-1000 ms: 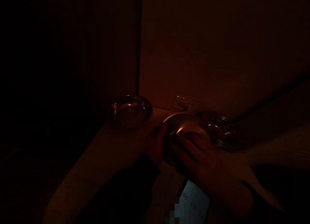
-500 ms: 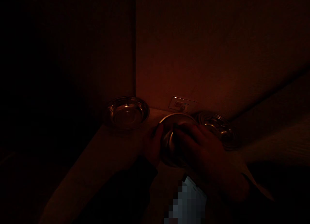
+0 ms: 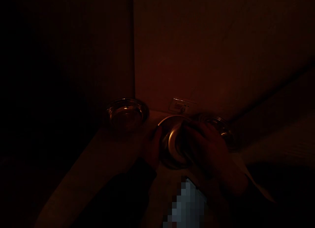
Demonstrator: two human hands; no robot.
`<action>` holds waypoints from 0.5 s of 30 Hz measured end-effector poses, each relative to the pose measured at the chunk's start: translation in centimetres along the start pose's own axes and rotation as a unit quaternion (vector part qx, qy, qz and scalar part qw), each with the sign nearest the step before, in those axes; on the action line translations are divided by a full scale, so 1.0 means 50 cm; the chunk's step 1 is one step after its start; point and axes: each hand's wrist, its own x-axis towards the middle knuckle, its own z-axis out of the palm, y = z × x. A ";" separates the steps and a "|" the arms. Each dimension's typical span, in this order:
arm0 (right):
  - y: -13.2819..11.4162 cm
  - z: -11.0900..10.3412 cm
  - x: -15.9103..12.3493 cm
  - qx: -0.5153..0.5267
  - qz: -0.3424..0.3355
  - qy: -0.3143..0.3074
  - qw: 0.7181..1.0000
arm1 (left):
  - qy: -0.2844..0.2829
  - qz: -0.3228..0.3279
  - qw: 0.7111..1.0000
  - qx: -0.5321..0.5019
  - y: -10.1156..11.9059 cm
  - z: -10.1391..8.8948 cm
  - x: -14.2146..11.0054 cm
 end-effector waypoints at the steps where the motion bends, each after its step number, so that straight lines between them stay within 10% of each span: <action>1: 0.007 0.001 0.002 -0.008 0.018 0.008 1.000 | 0.000 -0.006 1.000 -0.009 -0.004 0.000 0.001; 8: -0.055 -0.001 -0.013 0.042 -0.056 -0.050 0.996 | 0.012 0.012 1.000 0.002 0.003 0.000 0.001; 15: -0.004 -0.003 0.010 0.000 0.064 -0.002 0.998 | -0.002 0.016 1.000 -0.005 -0.013 0.002 0.002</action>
